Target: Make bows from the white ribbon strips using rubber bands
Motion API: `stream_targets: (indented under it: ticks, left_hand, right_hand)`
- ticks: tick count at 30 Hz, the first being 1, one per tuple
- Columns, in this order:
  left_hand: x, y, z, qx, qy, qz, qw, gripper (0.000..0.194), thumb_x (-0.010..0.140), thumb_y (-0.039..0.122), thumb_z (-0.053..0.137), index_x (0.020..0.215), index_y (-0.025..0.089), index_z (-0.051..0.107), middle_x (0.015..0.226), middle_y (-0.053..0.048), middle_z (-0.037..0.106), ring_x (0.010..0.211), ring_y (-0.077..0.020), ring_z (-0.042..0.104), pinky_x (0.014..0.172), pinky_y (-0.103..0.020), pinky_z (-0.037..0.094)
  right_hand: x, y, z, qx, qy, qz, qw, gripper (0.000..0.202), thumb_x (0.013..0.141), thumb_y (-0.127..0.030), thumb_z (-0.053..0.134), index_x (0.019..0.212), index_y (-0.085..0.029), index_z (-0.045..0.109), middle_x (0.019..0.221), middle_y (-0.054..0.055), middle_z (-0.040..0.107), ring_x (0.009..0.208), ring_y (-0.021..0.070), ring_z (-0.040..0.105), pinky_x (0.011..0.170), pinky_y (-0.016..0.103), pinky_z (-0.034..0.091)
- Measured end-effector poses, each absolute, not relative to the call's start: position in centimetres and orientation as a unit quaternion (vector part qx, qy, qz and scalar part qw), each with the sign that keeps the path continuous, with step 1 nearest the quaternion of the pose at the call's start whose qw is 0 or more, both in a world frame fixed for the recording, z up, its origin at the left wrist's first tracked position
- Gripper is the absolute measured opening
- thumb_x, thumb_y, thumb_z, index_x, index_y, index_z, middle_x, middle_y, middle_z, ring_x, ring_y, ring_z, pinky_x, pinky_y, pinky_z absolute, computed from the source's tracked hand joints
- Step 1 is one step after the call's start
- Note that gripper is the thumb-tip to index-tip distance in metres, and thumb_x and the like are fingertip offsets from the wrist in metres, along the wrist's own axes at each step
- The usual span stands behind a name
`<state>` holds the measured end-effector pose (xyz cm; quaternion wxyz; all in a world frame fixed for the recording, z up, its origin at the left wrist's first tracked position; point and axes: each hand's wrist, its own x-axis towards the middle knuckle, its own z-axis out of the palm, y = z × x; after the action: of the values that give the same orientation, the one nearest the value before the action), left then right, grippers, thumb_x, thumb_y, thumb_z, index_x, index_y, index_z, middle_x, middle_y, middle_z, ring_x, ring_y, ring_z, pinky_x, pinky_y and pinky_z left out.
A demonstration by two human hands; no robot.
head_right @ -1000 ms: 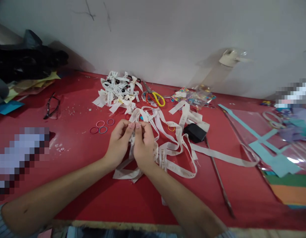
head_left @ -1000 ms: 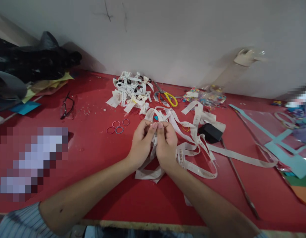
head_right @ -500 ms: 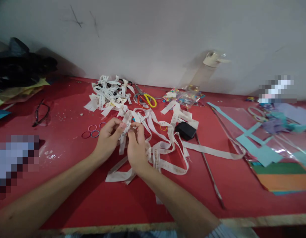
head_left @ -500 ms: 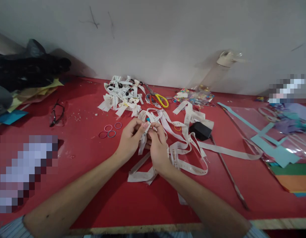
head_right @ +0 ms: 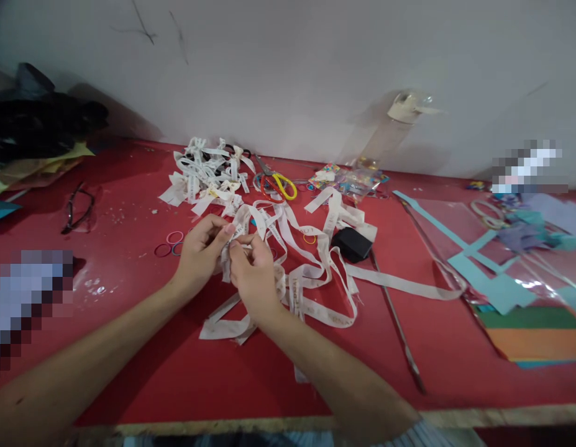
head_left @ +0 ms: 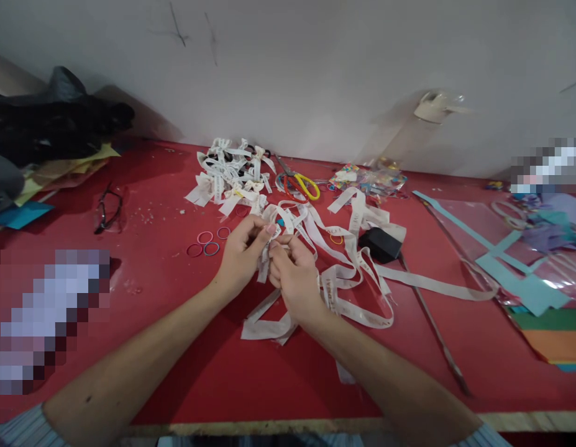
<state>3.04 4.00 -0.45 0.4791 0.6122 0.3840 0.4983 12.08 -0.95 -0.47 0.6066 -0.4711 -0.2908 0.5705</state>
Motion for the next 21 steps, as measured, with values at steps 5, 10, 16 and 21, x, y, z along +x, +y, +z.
stream_targets:
  ticks: [5,10,16,21]
  left_hand:
    - [3.0,4.1,-0.7,0.624,0.387,0.495,0.465,0.024,0.087,0.038,0.059,0.072,0.021,0.051,0.061,0.004,0.049,0.055,-0.0106,0.043,0.055,-0.024,0.038]
    - [2.9,4.2,-0.9,0.649,0.386,0.489,0.437,0.022,0.089,0.035,0.056,0.073,0.020,0.051,0.063,0.004,0.051,0.057,-0.0109,0.047,0.057,-0.024,0.039]
    - [2.8,3.8,-1.4,0.679,0.381,0.496,0.384,0.022,0.091,0.035,0.054,0.076,0.020,0.052,0.063,0.004,0.050,0.057,-0.0100,0.047,0.054,-0.022,0.037]
    - [3.0,3.9,-1.3,0.663,0.376,0.508,0.401,0.021,0.092,0.033,0.054,0.075,0.020,0.050,0.063,0.005,0.049,0.056,-0.0091,0.046,0.054,-0.021,0.038]
  right_hand:
    - [12.2,-0.7,-0.7,-0.473,-0.258,0.591,0.601,0.016,0.081,-0.030,0.061,0.080,-0.023,0.047,0.045,-0.015,0.028,0.035,0.0022,0.017,0.033,0.014,0.015]
    - [12.4,-0.6,-1.1,-0.473,-0.265,0.595,0.593,0.016,0.081,-0.030,0.060,0.080,-0.024,0.046,0.046,-0.015,0.026,0.035,0.0025,0.016,0.033,0.013,0.016]
    - [12.3,-0.8,-1.5,-0.476,-0.286,0.567,0.607,0.016,0.081,-0.034,0.063,0.086,-0.023,0.052,0.045,-0.015,0.026,0.036,0.0024,0.017,0.033,0.014,0.016]
    - [12.5,-0.7,-1.9,-0.477,-0.310,0.550,0.611,0.016,0.083,-0.036,0.064,0.087,-0.022,0.056,0.048,-0.013,0.029,0.038,0.0026,0.021,0.034,0.014,0.019]
